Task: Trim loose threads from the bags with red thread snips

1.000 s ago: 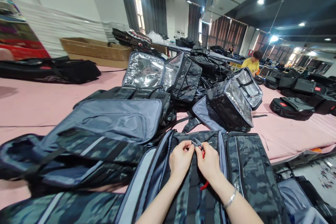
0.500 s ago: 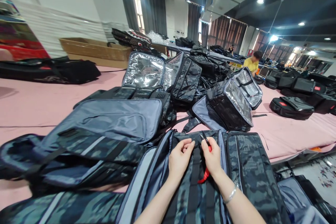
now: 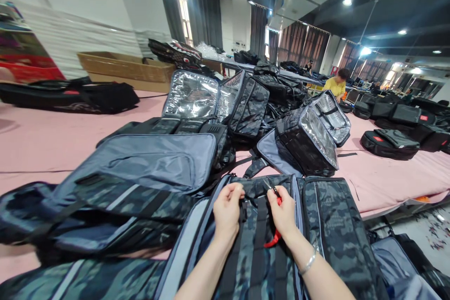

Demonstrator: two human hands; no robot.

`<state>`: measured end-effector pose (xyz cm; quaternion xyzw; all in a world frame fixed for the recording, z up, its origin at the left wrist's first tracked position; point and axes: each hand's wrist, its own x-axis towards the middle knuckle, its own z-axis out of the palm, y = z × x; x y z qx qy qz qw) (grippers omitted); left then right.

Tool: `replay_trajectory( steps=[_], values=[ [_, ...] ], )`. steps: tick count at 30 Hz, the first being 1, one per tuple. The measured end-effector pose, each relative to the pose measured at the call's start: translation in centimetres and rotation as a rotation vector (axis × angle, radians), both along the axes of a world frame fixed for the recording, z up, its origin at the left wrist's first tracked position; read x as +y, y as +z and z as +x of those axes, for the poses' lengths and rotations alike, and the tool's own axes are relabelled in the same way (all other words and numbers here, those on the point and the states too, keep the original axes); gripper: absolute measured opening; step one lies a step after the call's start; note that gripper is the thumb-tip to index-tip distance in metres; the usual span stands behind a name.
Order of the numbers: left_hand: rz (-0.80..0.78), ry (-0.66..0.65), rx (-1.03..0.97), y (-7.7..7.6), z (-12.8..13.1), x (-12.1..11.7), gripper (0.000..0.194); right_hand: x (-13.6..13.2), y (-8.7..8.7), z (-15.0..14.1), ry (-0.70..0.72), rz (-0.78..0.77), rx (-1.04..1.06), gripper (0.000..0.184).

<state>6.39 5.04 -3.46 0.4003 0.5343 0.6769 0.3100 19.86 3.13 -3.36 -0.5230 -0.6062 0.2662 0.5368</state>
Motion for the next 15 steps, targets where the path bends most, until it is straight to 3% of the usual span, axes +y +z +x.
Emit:
replay_trajectory(
  steps=[4,9,10,12,15],
  values=[
    [0.075,-0.026,-0.064,1.8,-1.2,-0.6,0.027,0.1,-0.2,0.0,-0.006,-0.005,0.066,0.03],
    [0.092,-0.156,0.081,2.6,-1.9,-1.5,0.024,0.4,1.0,0.7,0.104,-0.065,0.423,0.035],
    [0.092,-0.182,0.201,2.5,-2.0,-1.3,0.018,0.4,1.5,1.1,0.13,-0.075,0.498,0.036],
    [0.096,-0.228,0.561,2.0,-2.3,-0.7,0.024,0.1,2.5,2.3,0.159,-0.069,0.597,0.038],
    [0.088,-0.275,1.002,1.5,-2.6,0.4,0.024,-1.1,3.5,5.3,0.149,-0.037,0.613,0.037]
  ],
)
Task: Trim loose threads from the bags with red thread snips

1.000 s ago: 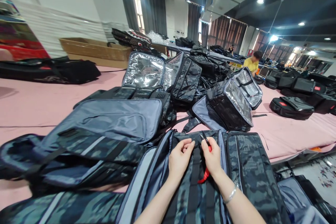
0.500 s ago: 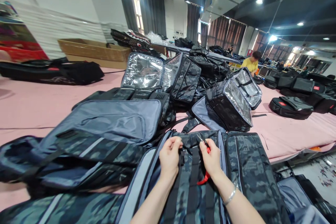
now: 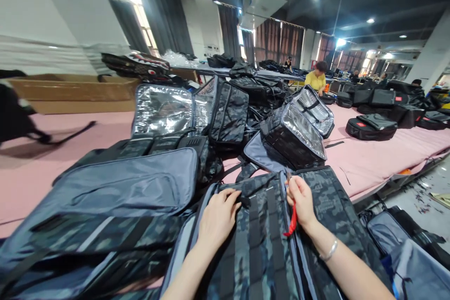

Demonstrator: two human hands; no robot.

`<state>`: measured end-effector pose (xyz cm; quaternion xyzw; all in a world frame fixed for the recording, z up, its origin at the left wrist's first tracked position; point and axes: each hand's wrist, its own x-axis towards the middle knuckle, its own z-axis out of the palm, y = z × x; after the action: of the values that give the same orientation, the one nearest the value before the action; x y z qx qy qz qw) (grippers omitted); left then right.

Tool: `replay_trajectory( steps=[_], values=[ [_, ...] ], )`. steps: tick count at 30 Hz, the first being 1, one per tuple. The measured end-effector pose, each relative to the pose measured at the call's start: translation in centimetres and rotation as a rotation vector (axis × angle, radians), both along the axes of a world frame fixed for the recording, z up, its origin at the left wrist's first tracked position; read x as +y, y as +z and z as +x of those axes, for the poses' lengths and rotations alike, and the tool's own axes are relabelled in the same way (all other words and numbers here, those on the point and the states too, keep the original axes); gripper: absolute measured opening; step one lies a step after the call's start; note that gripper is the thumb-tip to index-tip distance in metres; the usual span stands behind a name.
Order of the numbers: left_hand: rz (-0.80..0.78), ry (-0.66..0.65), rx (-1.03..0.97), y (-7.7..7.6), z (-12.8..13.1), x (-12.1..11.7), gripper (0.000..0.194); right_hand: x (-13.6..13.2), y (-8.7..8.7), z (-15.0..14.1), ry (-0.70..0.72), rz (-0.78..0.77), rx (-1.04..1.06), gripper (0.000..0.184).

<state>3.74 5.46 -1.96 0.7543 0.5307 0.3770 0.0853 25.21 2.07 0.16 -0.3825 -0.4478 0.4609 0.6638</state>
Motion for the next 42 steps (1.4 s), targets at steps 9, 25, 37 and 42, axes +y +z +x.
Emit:
replay_trajectory(
  steps=[9,25,37,42],
  values=[
    [-0.086,0.065,0.145,2.1,0.4,1.7,0.032,-8.6,-4.1,10.8,-0.264,-0.145,-0.07,0.039],
    [-0.002,-0.259,0.189,-0.6,10.3,-1.4,0.021,-17.9,-9.2,13.2,-0.32,-0.305,-0.063,0.045],
    [-0.475,-0.412,-0.406,2.6,4.5,-10.4,0.032,-17.1,-5.5,9.2,-0.253,-0.307,-0.565,0.023],
    [-0.485,-0.282,-0.672,2.0,1.2,-15.0,0.03,-15.3,-4.3,4.2,-0.194,-0.271,-1.012,0.018]
  ],
)
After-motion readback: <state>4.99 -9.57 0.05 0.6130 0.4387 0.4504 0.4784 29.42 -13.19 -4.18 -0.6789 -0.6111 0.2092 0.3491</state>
